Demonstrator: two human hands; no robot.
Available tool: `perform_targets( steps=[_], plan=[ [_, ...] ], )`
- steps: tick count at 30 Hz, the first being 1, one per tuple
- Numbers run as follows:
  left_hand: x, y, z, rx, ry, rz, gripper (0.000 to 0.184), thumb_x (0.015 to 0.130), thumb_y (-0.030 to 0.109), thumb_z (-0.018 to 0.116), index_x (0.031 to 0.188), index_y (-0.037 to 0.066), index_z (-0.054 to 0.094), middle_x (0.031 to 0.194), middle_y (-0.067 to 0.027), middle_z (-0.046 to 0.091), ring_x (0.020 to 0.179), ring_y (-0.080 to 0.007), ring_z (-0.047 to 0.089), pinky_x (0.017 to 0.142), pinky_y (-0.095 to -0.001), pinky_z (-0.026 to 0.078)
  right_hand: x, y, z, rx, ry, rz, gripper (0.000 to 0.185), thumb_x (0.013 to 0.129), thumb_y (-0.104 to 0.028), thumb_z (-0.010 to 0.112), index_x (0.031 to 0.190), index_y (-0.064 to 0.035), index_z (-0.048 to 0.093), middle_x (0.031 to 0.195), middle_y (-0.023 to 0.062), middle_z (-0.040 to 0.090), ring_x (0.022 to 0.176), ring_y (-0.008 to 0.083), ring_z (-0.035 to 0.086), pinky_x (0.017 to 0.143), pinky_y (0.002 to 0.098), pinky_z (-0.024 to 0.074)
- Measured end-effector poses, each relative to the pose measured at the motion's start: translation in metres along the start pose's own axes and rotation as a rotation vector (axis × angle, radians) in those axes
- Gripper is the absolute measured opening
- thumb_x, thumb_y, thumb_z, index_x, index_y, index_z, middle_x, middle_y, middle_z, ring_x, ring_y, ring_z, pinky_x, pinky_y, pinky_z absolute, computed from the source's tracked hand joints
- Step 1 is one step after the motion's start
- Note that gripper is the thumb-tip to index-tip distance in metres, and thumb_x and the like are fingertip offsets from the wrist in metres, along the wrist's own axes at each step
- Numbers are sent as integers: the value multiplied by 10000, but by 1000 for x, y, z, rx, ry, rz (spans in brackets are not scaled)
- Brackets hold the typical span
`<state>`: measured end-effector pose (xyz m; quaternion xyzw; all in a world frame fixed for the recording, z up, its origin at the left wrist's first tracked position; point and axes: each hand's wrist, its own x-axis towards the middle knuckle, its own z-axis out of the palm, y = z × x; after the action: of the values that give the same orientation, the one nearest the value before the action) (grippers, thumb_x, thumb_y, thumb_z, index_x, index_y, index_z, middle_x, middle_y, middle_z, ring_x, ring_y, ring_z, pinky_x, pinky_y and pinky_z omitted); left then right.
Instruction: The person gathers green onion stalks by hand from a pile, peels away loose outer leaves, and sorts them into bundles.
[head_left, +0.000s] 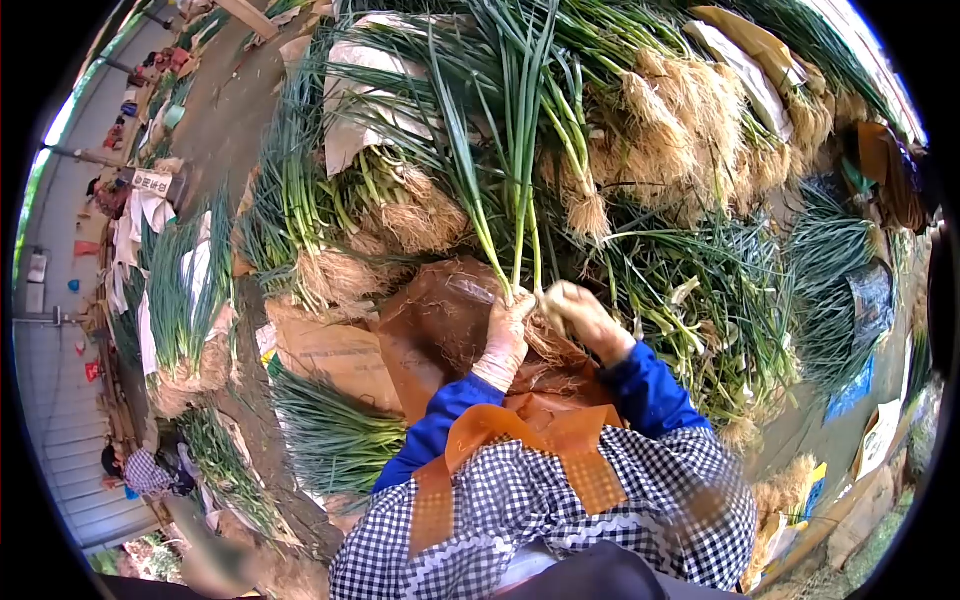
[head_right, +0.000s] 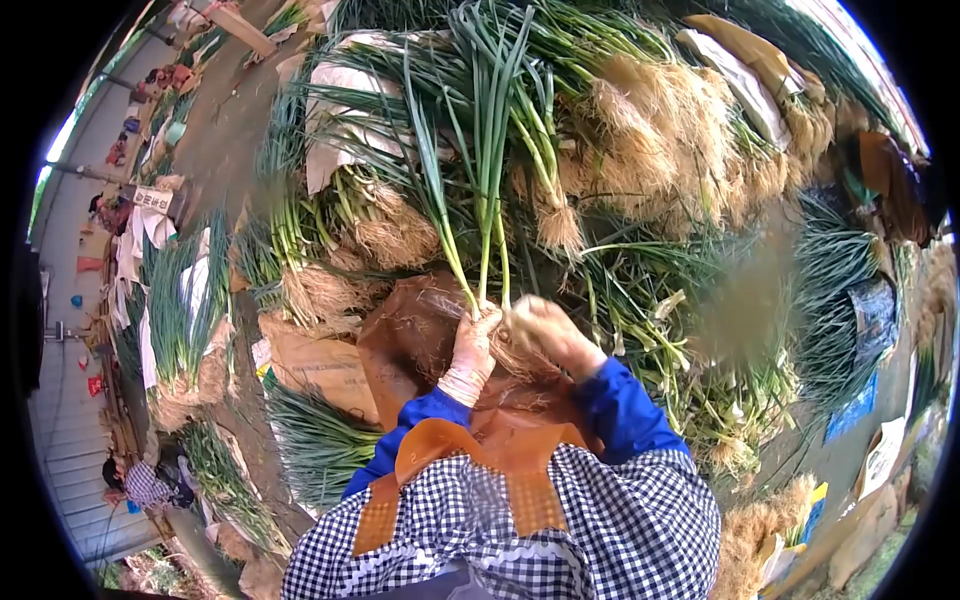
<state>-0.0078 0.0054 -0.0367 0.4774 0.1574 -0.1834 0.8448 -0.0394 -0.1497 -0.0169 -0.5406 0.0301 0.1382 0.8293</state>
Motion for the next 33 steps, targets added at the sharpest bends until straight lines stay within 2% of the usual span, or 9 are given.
perform_targets(
  steps=[4,6,8,10,13,18,26,31,33],
  plan=[
    [1,21,3,-67,-126,-220,154,883,88,527,1031,48,545,779,-68,594,670,-190,597,562,-258,487,-59,-18,-26,-364,-257,484,310,896,-300,540,773,-25,608,638,34,587,609,119,559,556,258,457],
    [1,41,14,-211,-181,-441,370,906,228,518,1226,47,485,749,-60,599,633,-180,592,546,-256,484,-39,-16,-55,-1869,-391,549,439,871,-420,538,992,-15,657,888,114,677,809,239,649,710,324,511],
    [25,43,6,-517,-707,-722,437,908,322,511,1210,6,512,693,-41,586,588,-147,581,534,-272,491,-13,-22,-83,-1413,505,132,465,817,-539,538,900,-103,677,806,127,671,762,259,657,694,359,520],
    [31,52,13,56,-698,-557,345,926,281,497,1066,-28,564,679,-37,556,549,-134,541,537,-281,501,32,-85,-64,-1344,749,-411,420,802,-540,583,859,-128,642,603,42,623,500,173,601,470,271,482],
    [20,67,32,-142,-505,-413,176,899,128,513,999,-12,551,831,-98,605,694,-167,621,606,-306,546,93,-155,-35,-1467,673,109,567,709,-607,640,921,-83,593,842,123,656,814,303,641,717,408,495],
    [5,107,37,-266,-389,105,99,879,39,516,976,51,533,994,-133,624,998,-235,605,844,-395,527,118,-138,-52,-1336,669,81,443,768,-473,614,905,-54,579,845,151,656,809,309,641,730,404,499],
    [1,-7,31,125,-246,-299,282,791,-24,618,1069,14,589,936,-57,622,803,-169,604,708,-270,504,60,-29,-19,44,435,-42,198,883,-244,614,845,-51,594,681,-43,563,565,61,490,497,206,395],
    [1,-9,25,-176,-112,-291,253,821,7,583,1066,-56,579,857,-97,631,712,-205,621,649,-306,533,35,-33,-6,-1306,552,40,385,854,-447,532,772,-79,613,672,192,597,648,358,595,602,413,487],
    [3,6,18,-186,-144,-259,258,830,42,588,1055,-85,583,824,-87,632,680,-178,617,614,-286,533,-2,-22,-36,-1497,318,123,384,837,-467,528,822,-104,653,752,152,642,723,338,630,651,419,505]
  ],
)
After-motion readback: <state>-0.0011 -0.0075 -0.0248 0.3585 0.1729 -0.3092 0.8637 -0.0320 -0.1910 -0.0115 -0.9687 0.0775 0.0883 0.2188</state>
